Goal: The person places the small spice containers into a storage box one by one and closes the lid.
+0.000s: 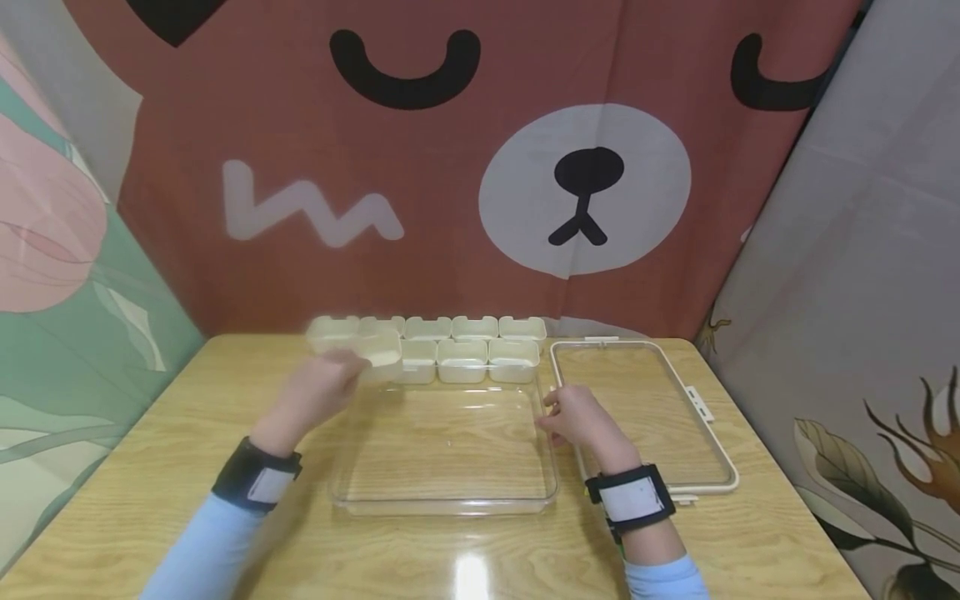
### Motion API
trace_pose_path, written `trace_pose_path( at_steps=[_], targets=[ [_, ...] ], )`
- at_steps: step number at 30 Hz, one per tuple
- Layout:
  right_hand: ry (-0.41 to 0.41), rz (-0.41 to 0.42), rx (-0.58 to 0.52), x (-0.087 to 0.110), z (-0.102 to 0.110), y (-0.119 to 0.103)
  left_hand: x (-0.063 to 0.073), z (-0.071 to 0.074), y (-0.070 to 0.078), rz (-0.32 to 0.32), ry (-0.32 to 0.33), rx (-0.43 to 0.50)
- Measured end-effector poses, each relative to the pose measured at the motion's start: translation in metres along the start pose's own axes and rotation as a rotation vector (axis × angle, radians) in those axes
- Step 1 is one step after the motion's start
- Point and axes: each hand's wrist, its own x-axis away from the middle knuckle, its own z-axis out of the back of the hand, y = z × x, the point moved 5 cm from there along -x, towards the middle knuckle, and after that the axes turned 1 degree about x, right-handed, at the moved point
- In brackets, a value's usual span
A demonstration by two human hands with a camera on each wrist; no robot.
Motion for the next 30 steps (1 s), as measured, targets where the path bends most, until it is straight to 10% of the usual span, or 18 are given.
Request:
trace_pose_path(
  at_steps=[30],
  targets=[
    [-0.041,-0.016,-0.007,0.005,0.003,-0.002,0.004,-0.008,0.032,-0.197,-0.03,-0.046]
  ],
)
